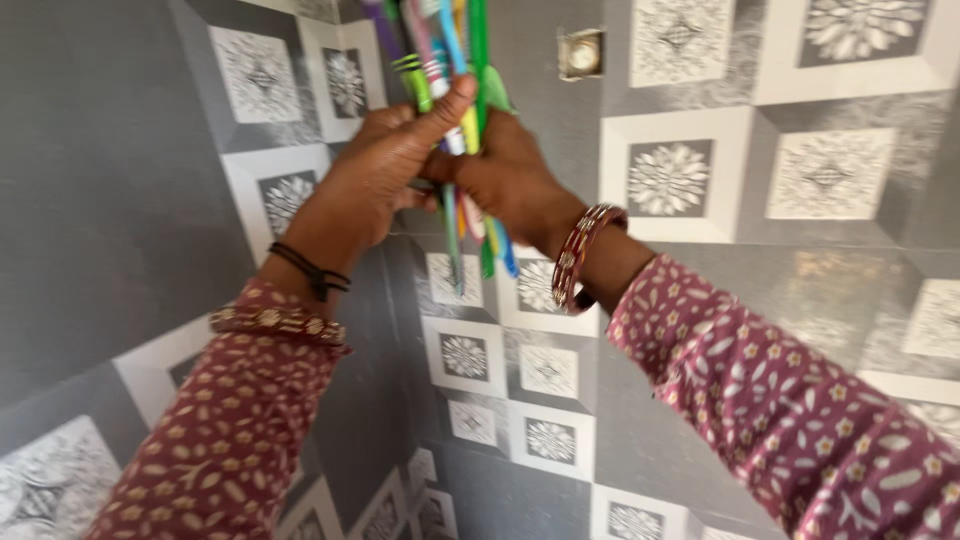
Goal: The person removes a bundle of toothbrushes from a wall-mounted holder, rinses them in a blue basin filled with water, and then places them back into the holder. The person handles the toothbrushes by hand, scrubbing and rinsing them before returning them to their storage spot.
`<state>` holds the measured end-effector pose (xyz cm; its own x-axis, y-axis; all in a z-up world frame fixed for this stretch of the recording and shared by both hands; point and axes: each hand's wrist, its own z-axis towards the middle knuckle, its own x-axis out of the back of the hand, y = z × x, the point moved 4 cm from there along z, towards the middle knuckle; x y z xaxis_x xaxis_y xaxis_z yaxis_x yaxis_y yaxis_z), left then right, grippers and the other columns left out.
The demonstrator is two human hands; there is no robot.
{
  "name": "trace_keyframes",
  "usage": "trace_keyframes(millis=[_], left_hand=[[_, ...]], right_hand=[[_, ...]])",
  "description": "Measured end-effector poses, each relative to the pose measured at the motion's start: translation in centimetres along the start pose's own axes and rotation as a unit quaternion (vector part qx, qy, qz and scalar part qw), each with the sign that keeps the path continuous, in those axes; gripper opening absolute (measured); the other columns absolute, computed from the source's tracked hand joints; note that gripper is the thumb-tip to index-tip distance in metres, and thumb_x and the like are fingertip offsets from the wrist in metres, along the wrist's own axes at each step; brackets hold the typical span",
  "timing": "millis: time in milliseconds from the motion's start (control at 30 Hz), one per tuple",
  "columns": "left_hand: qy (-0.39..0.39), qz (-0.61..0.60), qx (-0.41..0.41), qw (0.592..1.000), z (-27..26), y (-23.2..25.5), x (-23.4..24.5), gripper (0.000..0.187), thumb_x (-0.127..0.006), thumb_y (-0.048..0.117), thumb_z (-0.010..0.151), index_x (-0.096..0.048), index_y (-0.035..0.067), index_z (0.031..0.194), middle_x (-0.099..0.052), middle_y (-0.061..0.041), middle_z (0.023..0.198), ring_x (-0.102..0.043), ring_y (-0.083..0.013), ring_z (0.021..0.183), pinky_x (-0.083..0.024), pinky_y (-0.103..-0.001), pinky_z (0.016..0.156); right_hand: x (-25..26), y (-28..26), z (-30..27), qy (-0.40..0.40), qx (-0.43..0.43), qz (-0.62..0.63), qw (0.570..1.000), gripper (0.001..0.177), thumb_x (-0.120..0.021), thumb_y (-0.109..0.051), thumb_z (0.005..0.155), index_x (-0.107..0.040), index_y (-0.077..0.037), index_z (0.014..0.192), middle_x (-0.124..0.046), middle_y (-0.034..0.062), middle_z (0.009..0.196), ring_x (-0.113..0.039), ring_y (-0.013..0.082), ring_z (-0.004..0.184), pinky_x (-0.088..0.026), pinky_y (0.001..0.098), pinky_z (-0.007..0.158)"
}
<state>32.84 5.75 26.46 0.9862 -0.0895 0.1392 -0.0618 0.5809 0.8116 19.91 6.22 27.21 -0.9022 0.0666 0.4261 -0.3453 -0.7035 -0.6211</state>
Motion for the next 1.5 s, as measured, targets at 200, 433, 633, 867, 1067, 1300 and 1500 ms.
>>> trace_keyframes(millis=[200,433,633,867,1067,1300,1500], left_hand=[[-0.044,-0.012,-0.036,0.998,3.6,-1.5,4.9,0.075,-0.074,0.064,0.078,-0.064,0.003,0.121,-0.055,-0.001,0.09,-0.048,-0.0168,0.074,-0.058,-0.049,0.081],[-0.051,-0.02,-0.081,0.995,8.8,-2.3,8.9,0.076,-0.068,0.068,0.075,-0.058,0.011,0.125,-0.061,-0.003,0.108,-0.059,-0.0187,0.09,-0.055,-0.057,0.088],[-0.036,-0.076,-0.09,0.992,11.6,-3.8,9.1,0.072,-0.067,0.071,0.074,-0.064,0.013,0.117,-0.062,-0.003,0.104,-0.062,-0.0228,0.093,-0.056,-0.052,0.086],[0.12,-0.06,-0.078,0.988,14.8,-8.1,10.1,0.069,-0.034,0.07,0.094,-0.067,0.016,0.121,-0.069,-0.004,0.112,-0.065,-0.0212,0.105,-0.054,-0.045,0.09],[0.166,0.139,-0.107,0.97,19.6,-16.5,11.3,0.032,-0.054,0.037,0.095,-0.073,0.019,0.113,-0.071,-0.006,0.121,-0.066,-0.0221,0.109,-0.05,-0.038,0.096],[0.174,0.263,-0.254,0.914,19.3,-17.9,9.3,0.044,-0.084,0.012,0.077,-0.066,0.009,0.117,-0.059,-0.015,0.117,-0.062,-0.0328,0.102,-0.052,-0.044,0.086],[0.219,0.356,-0.337,0.844,18.2,-15.5,8.0,0.04,-0.089,0.014,0.077,-0.07,0.001,0.11,-0.062,-0.021,0.113,-0.059,-0.0397,0.11,-0.049,-0.049,0.094]], right_hand=[[-3.1,0.2,5.7,0.044,0.059,0.037,0.997,0.036,-0.075,-0.008,0.084,-0.061,0.002,0.116,-0.075,0.0115,0.099,-0.076,0.0185,0.082,-0.065,0.0329,0.068],[-5.0,-0.1,11.7,0.102,0.087,-0.065,0.989,0.04,-0.076,-0.01,0.083,-0.061,0.002,0.118,-0.075,0.0129,0.102,-0.076,0.0211,0.086,-0.064,0.034,0.072],[-4.5,2.2,15.3,0.151,0.115,-0.141,0.972,0.042,-0.076,-0.018,0.084,-0.063,0.004,0.117,-0.077,0.0154,0.102,-0.078,0.0217,0.091,-0.063,0.0351,0.076],[-5.6,3.3,17.4,0.209,0.15,-0.25,0.933,0.051,-0.084,-0.025,0.079,-0.061,0.003,0.113,-0.074,0.0222,0.094,-0.076,0.0317,0.086,-0.061,0.0397,0.077],[-4.4,4.5,18.9,0.2,0.076,-0.256,0.943,0.05,-0.079,-0.019,0.078,-0.052,0.001,0.115,-0.073,0.0219,0.092,-0.078,0.0363,0.081,-0.064,0.0437,0.073],[-4.5,10.2,19.8,0.162,0.184,-0.368,0.897,0.057,-0.085,-0.018,0.073,-0.052,0.001,0.116,-0.072,0.026,0.09,-0.072,0.0443,0.086,-0.059,0.0497,0.076],[-6.1,8.7,19.6,0.152,0.128,-0.395,0.897,0.052,-0.084,-0.029,0.078,-0.055,0.0,0.11,-0.073,0.024,0.093,-0.073,0.043,0.086,-0.06,0.0495,0.076]])
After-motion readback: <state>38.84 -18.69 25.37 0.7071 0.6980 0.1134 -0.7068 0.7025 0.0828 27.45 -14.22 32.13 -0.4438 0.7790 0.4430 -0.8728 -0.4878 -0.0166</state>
